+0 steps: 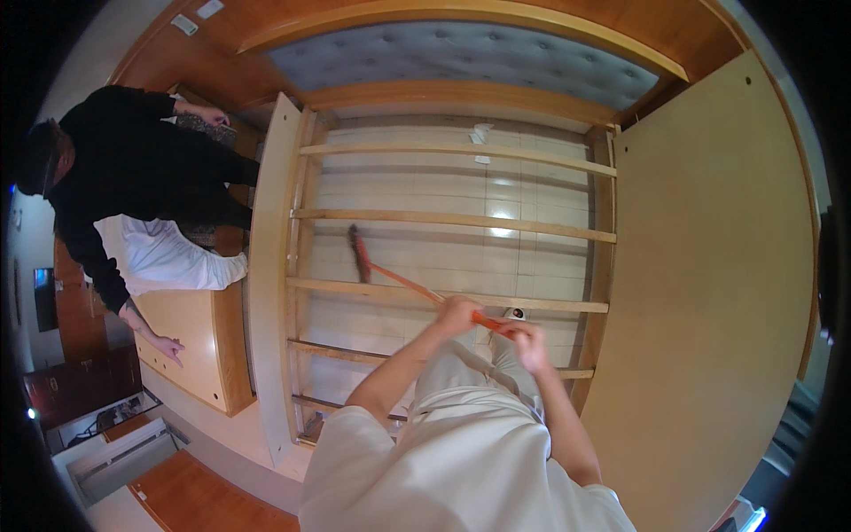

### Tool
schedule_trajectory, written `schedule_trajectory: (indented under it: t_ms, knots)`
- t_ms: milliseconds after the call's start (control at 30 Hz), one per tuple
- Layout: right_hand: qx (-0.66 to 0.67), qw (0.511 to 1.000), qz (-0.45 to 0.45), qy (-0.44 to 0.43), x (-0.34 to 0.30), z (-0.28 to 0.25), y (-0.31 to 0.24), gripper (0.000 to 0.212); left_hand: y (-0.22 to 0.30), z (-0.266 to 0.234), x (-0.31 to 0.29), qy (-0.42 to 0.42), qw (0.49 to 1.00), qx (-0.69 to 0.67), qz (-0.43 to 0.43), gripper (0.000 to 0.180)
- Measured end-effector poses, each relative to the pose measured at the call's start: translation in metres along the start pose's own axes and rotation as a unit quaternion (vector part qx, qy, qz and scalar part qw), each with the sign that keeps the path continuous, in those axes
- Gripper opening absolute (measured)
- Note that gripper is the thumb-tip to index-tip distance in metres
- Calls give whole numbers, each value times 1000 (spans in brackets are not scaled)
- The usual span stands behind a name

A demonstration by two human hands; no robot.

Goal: The person sweeps the floor under a wooden bed frame using a broom. Another person moves the bed frame aside to allow access to the area underneath. The person continues sweeping the exposed floor area.

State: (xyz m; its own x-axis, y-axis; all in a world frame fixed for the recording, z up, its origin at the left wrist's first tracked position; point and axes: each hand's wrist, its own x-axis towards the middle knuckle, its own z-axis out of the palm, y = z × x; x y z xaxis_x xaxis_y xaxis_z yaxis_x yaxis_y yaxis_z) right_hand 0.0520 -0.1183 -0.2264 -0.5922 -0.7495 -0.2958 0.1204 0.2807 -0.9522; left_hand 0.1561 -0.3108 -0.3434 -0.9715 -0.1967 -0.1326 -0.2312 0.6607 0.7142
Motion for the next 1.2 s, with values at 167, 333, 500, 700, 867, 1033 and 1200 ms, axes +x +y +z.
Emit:
schedule_trajectory:
  t_ms: [167,333,500,700,867,1033,1200]
  knots:
    - [-87,986,-10,141,-83,-105,-125,36,167,11,48,27,987,-107,118,13]
    - [-161,952,-37,258,-143,-144,-158,34,262,57,95,10,952,-193,236,4]
    - [-318,933,-27,169,-90,-97,-128,24,182,102,124,20,920,-287,267,18]
    - [-247,964,-57,85,-39,-56,-95,23,103,56,74,109,950,-249,154,22]
    - [-264,963,-59,16,-14,-1,-114,22,67,10,40,159,963,-200,87,24]
    - [-241,969,-44,5,-8,13,-126,22,56,-15,22,179,974,-131,52,25]
    - [-189,979,-72,10,-9,27,-100,21,39,-11,4,175,978,-100,54,27]
